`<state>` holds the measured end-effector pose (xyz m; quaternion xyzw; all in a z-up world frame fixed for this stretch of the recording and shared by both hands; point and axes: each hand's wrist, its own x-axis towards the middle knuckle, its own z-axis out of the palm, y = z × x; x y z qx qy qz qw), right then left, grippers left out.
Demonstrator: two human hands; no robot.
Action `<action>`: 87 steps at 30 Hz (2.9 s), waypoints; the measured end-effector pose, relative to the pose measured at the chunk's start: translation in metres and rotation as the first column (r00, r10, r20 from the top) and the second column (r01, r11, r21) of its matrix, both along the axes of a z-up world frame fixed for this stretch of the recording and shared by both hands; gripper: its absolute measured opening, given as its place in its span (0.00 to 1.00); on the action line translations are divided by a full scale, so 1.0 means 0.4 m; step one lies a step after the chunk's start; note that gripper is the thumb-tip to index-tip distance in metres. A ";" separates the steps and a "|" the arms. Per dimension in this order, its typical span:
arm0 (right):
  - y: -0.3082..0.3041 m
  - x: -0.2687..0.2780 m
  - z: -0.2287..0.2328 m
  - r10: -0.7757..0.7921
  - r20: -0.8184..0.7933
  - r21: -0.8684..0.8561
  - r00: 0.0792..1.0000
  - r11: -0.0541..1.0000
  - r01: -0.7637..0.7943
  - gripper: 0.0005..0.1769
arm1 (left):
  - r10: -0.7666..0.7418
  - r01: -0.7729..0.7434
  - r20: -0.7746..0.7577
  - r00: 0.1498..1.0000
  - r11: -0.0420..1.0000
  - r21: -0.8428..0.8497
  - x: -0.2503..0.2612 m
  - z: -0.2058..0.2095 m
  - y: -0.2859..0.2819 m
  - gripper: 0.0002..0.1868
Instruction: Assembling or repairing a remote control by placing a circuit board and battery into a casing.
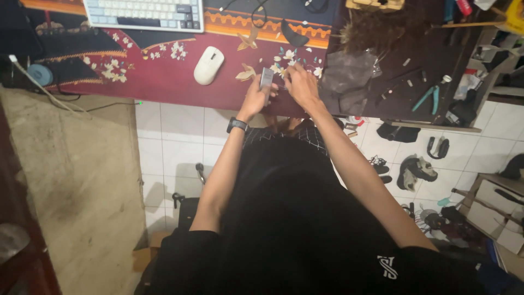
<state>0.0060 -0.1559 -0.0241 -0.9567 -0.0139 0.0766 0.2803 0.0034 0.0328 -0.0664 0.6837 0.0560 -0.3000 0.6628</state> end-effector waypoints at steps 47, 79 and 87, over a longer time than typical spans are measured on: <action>0.137 -0.038 -0.143 -0.251 -0.622 0.514 0.742 0.583 0.629 0.17 | 0.348 -0.341 0.055 0.936 0.934 -0.107 0.039 -0.031 0.073 0.23; -0.210 -0.003 0.172 -0.317 0.415 0.195 0.853 0.946 0.257 0.05 | 0.210 -0.268 -0.188 0.960 0.887 -0.376 -0.041 0.083 0.053 0.22; -0.774 -0.311 -0.126 -0.624 0.244 0.089 0.742 0.777 0.624 0.11 | 0.136 -0.193 -0.172 0.976 0.905 -0.380 -0.066 0.131 -0.059 0.23</action>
